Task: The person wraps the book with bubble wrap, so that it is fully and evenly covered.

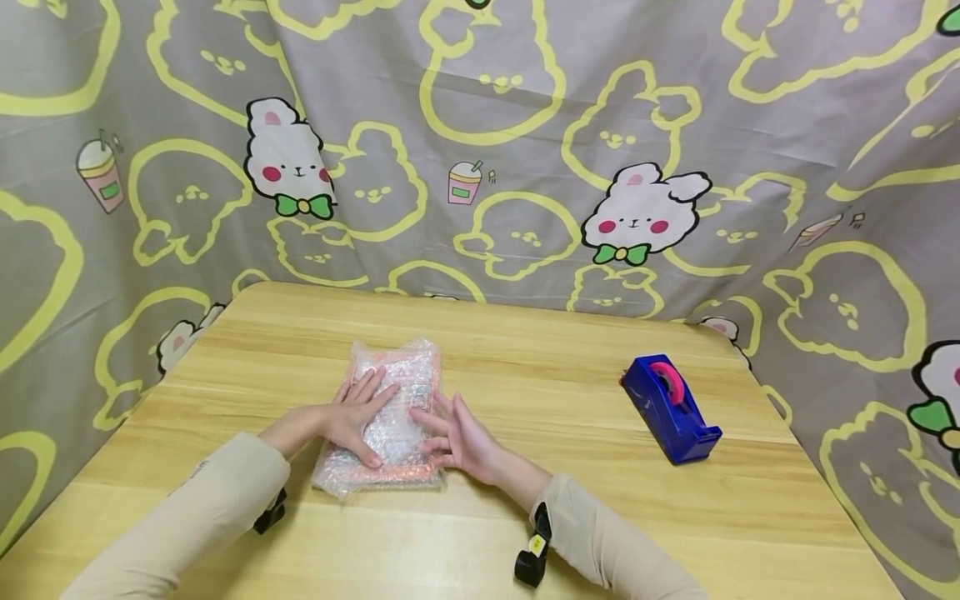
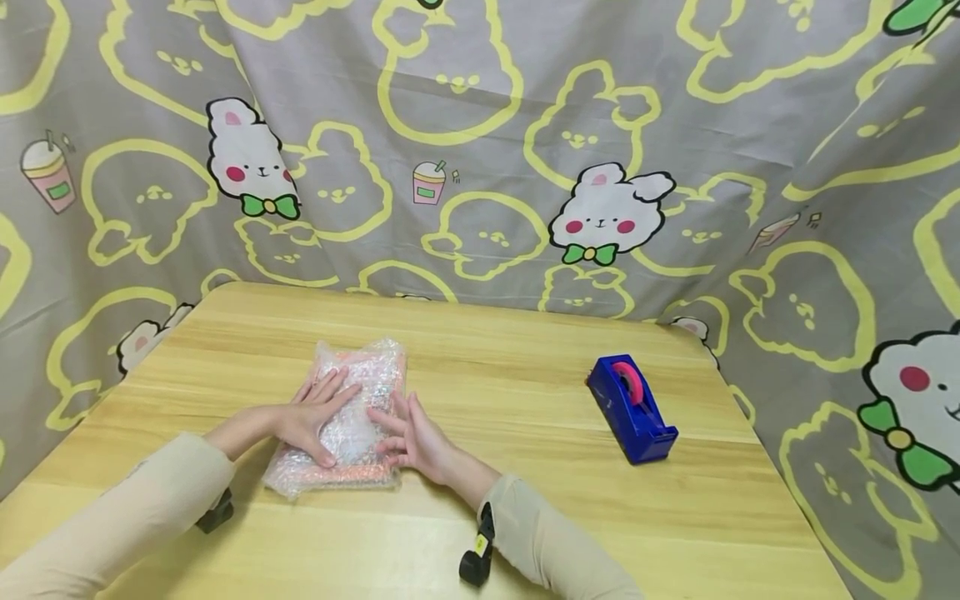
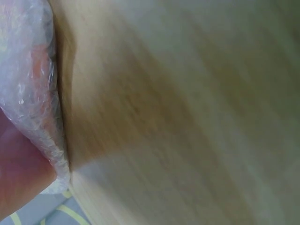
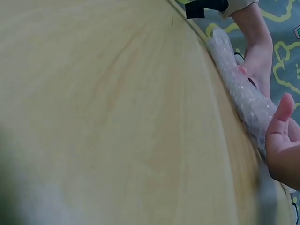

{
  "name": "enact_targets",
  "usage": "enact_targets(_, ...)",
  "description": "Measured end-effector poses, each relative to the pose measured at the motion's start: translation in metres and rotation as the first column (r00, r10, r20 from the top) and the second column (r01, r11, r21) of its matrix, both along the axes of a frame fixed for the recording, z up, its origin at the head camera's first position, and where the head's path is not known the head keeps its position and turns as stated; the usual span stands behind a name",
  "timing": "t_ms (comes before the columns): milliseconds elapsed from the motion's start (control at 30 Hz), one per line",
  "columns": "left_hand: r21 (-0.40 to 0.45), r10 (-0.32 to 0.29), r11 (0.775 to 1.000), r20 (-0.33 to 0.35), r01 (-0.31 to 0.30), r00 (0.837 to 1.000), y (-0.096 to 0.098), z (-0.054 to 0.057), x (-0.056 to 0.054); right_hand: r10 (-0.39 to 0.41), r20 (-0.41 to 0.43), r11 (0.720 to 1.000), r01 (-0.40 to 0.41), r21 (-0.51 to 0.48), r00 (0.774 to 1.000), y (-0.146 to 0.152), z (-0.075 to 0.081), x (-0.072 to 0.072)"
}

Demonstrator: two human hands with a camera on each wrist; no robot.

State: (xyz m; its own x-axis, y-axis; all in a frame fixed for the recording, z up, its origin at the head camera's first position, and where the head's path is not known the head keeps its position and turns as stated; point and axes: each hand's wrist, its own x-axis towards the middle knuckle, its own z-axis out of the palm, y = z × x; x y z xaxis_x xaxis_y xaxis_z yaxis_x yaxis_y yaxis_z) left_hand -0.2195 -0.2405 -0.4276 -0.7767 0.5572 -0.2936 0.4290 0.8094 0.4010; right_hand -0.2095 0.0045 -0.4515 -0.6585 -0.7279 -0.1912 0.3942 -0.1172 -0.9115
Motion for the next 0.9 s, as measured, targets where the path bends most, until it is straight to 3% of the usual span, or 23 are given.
enact_targets(233,-0.002,-0.008,1.0,0.005,0.008,1.0,0.0,-0.0003,-0.0012,-0.017,-0.043,0.998,0.02,0.065,0.999,0.004,-0.0034,-0.001)
enact_targets(533,0.003,-0.001,1.0,0.001,0.001,1.0,-0.0002,-0.0003,-0.0004,-0.013,-0.195,0.975,0.056,0.217,0.981,0.0055,-0.0031,-0.003)
enact_targets(733,-0.004,0.005,1.0,-0.003,-0.005,1.0,0.0004,-0.0001,0.0001,0.027,-0.362,0.945,0.095,0.314,0.932,0.0042,-0.0013,-0.0014)
enact_targets(900,-0.009,0.007,1.0,-0.011,-0.007,1.0,0.0007,-0.001,-0.0005,0.097,-0.501,0.898,0.142,0.416,0.86,0.0025,0.0011,0.0018)
